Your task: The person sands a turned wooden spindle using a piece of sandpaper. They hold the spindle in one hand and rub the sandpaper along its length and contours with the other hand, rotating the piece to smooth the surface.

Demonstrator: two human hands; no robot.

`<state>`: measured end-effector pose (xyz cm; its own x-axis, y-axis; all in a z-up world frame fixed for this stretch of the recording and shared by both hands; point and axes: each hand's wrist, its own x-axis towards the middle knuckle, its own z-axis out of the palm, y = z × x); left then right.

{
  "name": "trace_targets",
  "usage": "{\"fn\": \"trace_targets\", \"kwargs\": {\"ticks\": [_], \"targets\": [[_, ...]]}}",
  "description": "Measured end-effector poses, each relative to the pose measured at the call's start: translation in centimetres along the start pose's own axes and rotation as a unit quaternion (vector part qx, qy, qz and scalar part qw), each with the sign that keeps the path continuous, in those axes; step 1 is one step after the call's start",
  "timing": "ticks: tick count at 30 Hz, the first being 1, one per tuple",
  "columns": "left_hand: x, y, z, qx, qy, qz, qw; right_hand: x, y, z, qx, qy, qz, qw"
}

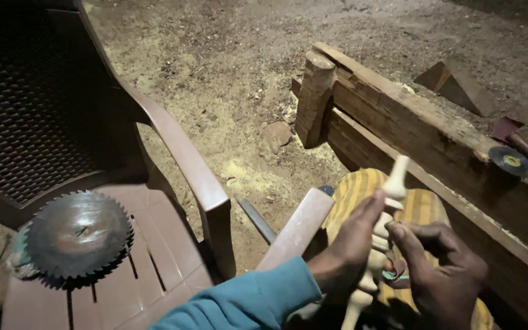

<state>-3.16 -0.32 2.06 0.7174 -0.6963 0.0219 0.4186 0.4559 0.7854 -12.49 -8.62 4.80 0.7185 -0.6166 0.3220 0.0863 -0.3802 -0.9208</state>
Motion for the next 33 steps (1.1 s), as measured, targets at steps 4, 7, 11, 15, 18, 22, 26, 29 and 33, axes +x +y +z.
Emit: {"fn": "trace_targets", "kwargs": {"ticks": [4,7,11,15,18,22,26,29,33], "targets": [[-0.4,-0.9,0.0,-0.019,-0.017,-0.020,0.999,0.2,-0.1,-0.4,0.009,-0.003,0.008,1.000],[0.2,-0.4,-0.6,-0.010,-0.006,-0.020,1.000,0.3,-0.4,-0.1,-0.026,-0.003,-0.007,1.000],[-0.1,-1.5,-0.4,-0.028,-0.023,-0.027,0.999,0.6,-0.1,-0.4,0.006,-0.009,-0.020,1.000],[0.1,-0.8,-0.5,-0.051,0.015,-0.036,0.998,0.4,0.2,-0.5,0.001,-0.003,0.009,1.000],[0.0,-1.5,0.3,-0.078,-0.002,-0.027,0.997,0.8,0.8,-0.5,0.004,0.000,0.024,1.000],[1.0,-1.8,-0.8,-0.074,0.010,-0.052,0.996,0.7,1.1,-0.6,0.027,-0.002,0.026,0.999],[1.1,-3.2,-1.0,-0.065,0.005,-0.024,0.998,1.2,1.4,-0.4,0.036,-0.002,0.028,0.999],[1.3,-3.2,-1.8,-0.093,-0.029,-0.017,0.995,0.7,1.3,-0.7,0.023,0.008,-0.033,0.999],[0.7,-2.5,-0.4,-0.020,0.057,-0.067,0.996,1.0,1.5,-0.3,0.079,0.004,0.050,0.996]]}}
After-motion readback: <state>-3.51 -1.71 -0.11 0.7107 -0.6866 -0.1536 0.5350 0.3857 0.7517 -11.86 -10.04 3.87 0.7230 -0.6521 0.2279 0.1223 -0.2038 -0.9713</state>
